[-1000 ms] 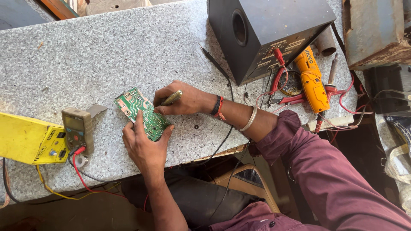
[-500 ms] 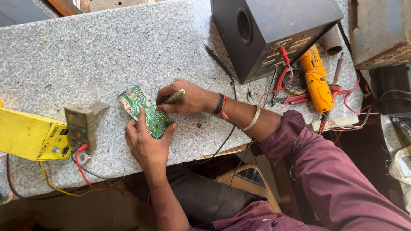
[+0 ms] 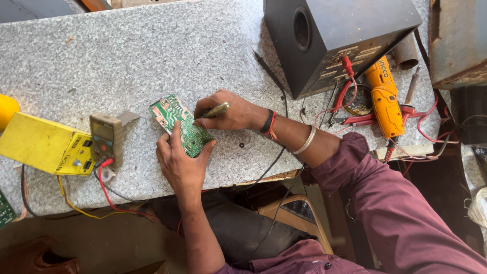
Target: The person uses a small metal tool to scrape and clean the surface of a green circuit board on a workbench. They repeatedly scrape different areas, flip the board, and continue scraping while a multimeter and other tools remain nearby.
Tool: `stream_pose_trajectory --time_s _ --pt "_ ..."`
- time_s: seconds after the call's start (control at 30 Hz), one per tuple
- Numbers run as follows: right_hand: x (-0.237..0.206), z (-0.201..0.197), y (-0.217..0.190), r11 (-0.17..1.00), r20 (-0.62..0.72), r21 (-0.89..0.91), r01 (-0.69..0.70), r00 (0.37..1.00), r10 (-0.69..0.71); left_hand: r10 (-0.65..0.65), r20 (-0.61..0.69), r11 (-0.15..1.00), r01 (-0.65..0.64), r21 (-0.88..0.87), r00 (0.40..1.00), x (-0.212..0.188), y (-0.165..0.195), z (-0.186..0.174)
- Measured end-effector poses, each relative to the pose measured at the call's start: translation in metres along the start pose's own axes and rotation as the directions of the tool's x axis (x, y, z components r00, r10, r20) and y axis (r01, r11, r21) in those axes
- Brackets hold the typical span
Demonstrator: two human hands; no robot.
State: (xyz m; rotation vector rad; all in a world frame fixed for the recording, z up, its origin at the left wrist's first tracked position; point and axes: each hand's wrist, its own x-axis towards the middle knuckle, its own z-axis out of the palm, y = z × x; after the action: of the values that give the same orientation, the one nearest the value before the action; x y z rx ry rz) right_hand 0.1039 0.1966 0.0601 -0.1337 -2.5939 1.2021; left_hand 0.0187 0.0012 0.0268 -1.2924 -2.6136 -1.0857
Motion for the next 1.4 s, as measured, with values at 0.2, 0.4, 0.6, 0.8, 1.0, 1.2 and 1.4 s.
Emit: stream_pose_trajectory --time_s 0.2,0.4,0.6,0.8,1.0,1.2,1.4 --pt "0.0023 0.0004 -0.0032 0.998 0.024 -0.032 -0.057 0.998 0.058 -0.017 0.021 1.000 0.017 0.001 1.000 0.0019 0.0012 0.0003" --pt "0.0009 -0.0013 -0.0036 0.998 0.008 -0.031 -0.046 0.999 0.046 -0.016 0.012 1.000 0.016 0.006 1.000 0.0028 0.0006 0.0015" --pt "0.0022 -0.0007 -0.0002 0.998 0.018 -0.039 -0.045 0.999 0.046 -0.019 0.009 1.000 0.019 0.000 1.000 0.0026 -0.0020 0.0049" --pt "0.0000 -0.0017 0.0011 0.999 0.004 -0.024 -0.024 1.000 0.024 -0.026 0.011 1.000 0.026 0.004 1.000 0.0028 -0.0017 0.0054" --pt "0.0002 -0.0012 0.0027 0.999 0.012 -0.033 -0.039 0.999 0.040 -0.017 0.000 1.000 0.017 0.005 1.000 0.0021 -0.0025 0.0058" --pt "0.0005 0.0009 0.0039 0.997 0.022 -0.045 -0.066 0.998 0.067 -0.023 0.027 1.000 0.024 -0.008 0.999 0.0018 -0.0036 0.0059" --pt "-0.0002 -0.0004 0.0013 0.998 0.003 -0.052 -0.018 1.000 0.018 0.005 -0.008 1.000 -0.005 -0.003 1.000 0.0031 -0.0044 0.0062"
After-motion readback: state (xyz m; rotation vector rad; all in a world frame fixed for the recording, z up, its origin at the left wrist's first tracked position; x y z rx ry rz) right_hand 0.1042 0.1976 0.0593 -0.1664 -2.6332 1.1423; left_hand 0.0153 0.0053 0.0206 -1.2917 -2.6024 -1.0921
